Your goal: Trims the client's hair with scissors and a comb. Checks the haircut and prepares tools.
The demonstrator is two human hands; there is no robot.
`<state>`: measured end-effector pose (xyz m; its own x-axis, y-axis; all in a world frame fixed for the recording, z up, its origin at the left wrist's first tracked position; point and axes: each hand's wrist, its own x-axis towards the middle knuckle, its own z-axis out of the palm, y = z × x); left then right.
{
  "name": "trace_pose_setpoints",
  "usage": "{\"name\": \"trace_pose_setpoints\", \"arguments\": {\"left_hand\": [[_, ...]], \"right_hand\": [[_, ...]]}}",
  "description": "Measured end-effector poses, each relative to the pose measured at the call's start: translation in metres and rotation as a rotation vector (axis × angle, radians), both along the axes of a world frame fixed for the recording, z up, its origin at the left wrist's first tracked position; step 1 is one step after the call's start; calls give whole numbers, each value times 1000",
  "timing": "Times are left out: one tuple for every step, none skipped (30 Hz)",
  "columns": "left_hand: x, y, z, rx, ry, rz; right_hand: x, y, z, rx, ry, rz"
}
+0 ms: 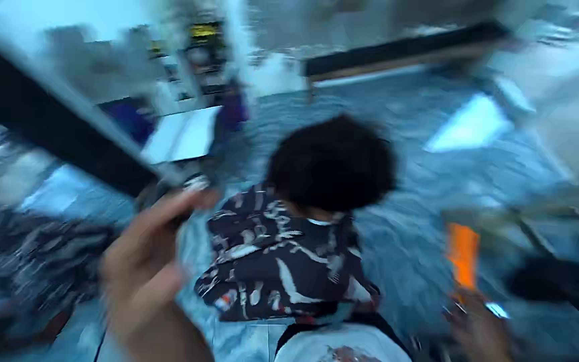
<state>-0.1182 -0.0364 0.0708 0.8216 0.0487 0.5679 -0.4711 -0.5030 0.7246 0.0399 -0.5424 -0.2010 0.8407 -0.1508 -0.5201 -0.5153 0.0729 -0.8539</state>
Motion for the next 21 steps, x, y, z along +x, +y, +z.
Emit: {"name": "trace_pose_setpoints", "arguments": {"left_hand": [[-5,-6,-26,-224,43,-149],[-10,-21,-51,-391,133,-305],[-11,-41,-81,-539,256,-470],[-6,-67,-116,-621,392,-596],[3,-100,-149,-613,512,-674],[11,-138,-175,-545,594,-732],[14,-175,-196,-482,639,-760],[14,-207,-210,-440,645,-760],[15,-229,-217,-424,650,-774],[18,-244,-219,-395,654,-748],[23,-251,-222,-371,660,-730],[29,-251,-226,-337,653,-734],[34,-248,-228,-286,638,-747],[39,-244,-231,-239,623,-752],[43,-240,-234,-207,614,-755],[46,-237,-238,-192,624,-763],[48,-234,-241,-193,651,-771],[48,-232,-244,-205,686,-767],[48,-230,-246,-210,714,-750],[47,-230,-248,-210,741,-731],[45,-231,-250,-213,772,-710]], "right_hand": [[-5,9,13,0,-46,-1],[-11,18,28,53,-89,67],[-23,26,43,120,-118,176],[-38,30,58,187,-133,301],[-55,34,70,246,-151,422],[-73,37,77,281,-181,528],[-89,42,78,274,-233,610],[-101,50,74,245,-299,681],[-112,58,68,192,-359,739],[-122,62,62,108,-402,781],[-132,61,55,12,-420,805],[-140,55,48,-93,-410,819],[-147,45,43,-216,-363,830],[-153,31,40,-360,-289,826],[-158,13,38,-502,-214,804],[-162,-9,38,-616,-141,779],[-167,-34,41,-689,-75,747],[-172,-60,47,-740,-23,702],[-178,-85,55,-771,17,643],[-184,-111,65,-794,41,570],[-192,-137,77,-819,41,481]]}}
